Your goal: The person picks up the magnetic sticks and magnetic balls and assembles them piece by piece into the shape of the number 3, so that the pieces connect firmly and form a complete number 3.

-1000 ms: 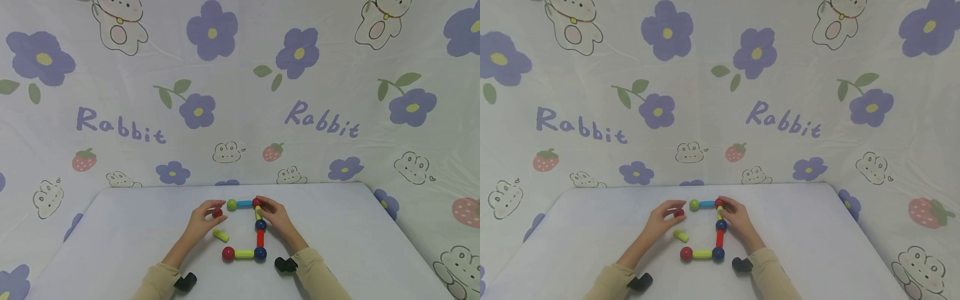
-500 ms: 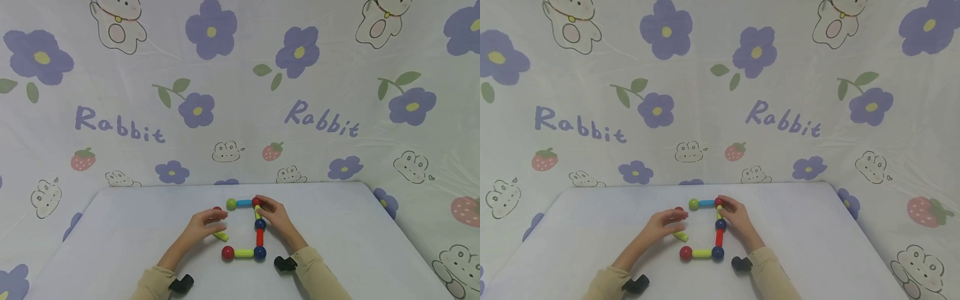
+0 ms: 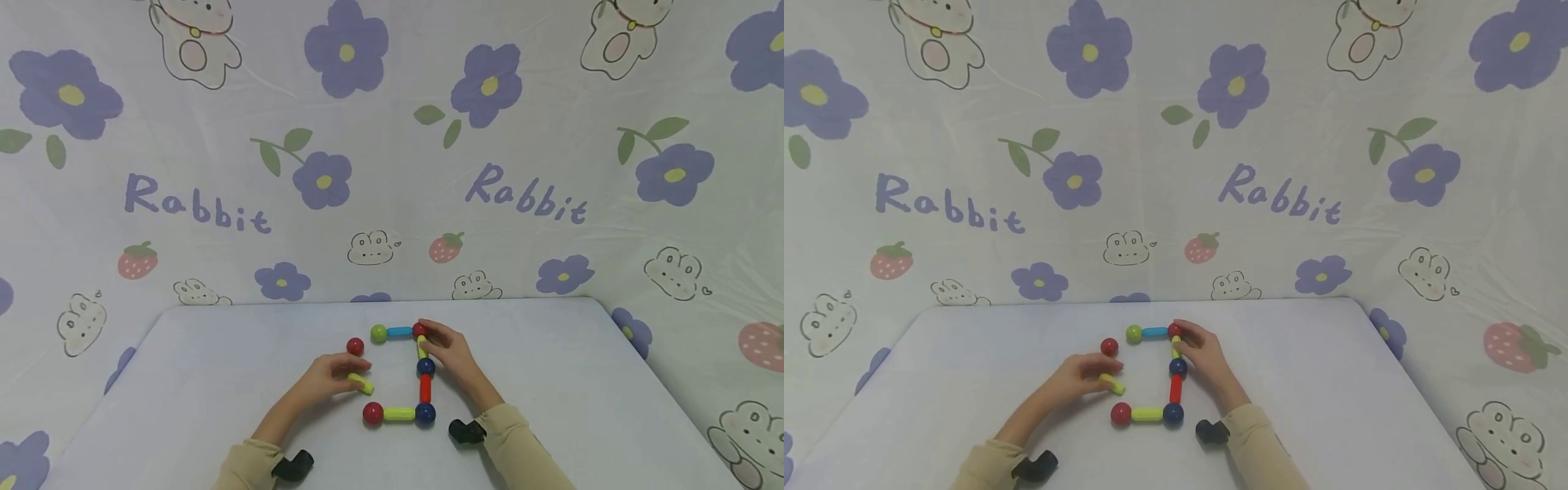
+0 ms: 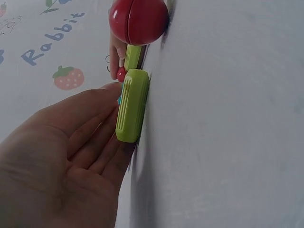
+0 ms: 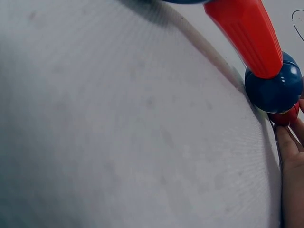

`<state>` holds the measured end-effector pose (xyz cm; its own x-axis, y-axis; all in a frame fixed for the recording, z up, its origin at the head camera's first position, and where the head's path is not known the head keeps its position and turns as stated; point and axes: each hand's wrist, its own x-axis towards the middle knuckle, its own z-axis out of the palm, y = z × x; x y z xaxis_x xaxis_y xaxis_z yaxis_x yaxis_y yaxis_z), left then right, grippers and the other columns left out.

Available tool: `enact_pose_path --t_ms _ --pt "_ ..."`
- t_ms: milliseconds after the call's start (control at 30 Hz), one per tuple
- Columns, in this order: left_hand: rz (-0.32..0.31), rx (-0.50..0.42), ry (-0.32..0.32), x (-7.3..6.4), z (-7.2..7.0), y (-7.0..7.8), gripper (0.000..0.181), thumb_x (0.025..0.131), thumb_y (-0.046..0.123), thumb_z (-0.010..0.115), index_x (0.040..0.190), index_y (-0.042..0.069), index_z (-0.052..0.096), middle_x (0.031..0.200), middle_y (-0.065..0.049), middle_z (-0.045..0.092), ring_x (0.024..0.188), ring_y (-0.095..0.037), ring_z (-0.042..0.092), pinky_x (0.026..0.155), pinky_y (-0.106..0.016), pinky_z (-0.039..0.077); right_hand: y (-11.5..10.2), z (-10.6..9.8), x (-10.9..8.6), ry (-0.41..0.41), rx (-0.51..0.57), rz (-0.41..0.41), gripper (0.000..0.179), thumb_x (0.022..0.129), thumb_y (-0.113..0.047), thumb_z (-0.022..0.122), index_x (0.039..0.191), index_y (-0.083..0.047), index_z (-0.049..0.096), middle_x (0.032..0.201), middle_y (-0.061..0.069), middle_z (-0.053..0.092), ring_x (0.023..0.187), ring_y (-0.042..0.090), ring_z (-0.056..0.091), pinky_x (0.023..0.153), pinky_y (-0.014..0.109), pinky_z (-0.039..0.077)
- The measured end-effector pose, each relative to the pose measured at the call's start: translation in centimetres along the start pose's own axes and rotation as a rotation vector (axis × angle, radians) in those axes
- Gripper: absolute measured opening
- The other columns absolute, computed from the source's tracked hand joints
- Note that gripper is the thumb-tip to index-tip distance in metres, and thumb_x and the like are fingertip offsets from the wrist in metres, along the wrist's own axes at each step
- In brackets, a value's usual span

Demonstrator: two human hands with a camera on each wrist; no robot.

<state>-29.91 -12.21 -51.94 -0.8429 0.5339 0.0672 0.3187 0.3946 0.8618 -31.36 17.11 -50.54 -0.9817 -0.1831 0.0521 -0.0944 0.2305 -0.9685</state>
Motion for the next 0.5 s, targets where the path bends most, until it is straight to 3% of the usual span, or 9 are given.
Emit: enact_pose_path --t_ms 133,300,500 --pt "0.031 0.012 -0.024 -0.1 -0.1 -0.1 0.037 0.084 0.016 0.076 0.119 0.013 0.068 0.121 -0.006 0.07 0.116 -0.023 0.064 0.101 -0.03 0.051 -0.6 -0.1 -0.3 -0.006 -0.019 0.004 0.051 0.094 -0.007 0.062 0.142 0.001 0.047 0.15 0.021 0.044 0.142 0.034 0.039 0.114 0.04 0.035" --pt "0.078 0.029 -0.027 -0.1 -0.1 -0.3 0.034 0.083 0.013 0.076 0.117 0.012 0.069 0.118 -0.005 0.07 0.115 -0.018 0.063 0.101 -0.024 0.05 1.1 0.1 0.5 0.02 -0.009 -0.01 0.05 0.093 -0.008 0.063 0.141 -0.002 0.049 0.149 0.019 0.046 0.142 0.033 0.04 0.114 0.04 0.035" --pt "0.062 0.109 -0.01 -0.2 0.0 -0.2 0.032 0.081 0.016 0.078 0.113 0.016 0.073 0.118 0.002 0.07 0.116 -0.017 0.061 0.104 -0.026 0.048 2.5 0.1 1.1 0.049 -0.023 -0.027 0.049 0.092 -0.01 0.066 0.139 -0.008 0.052 0.147 0.014 0.05 0.14 0.029 0.044 0.112 0.037 0.038"
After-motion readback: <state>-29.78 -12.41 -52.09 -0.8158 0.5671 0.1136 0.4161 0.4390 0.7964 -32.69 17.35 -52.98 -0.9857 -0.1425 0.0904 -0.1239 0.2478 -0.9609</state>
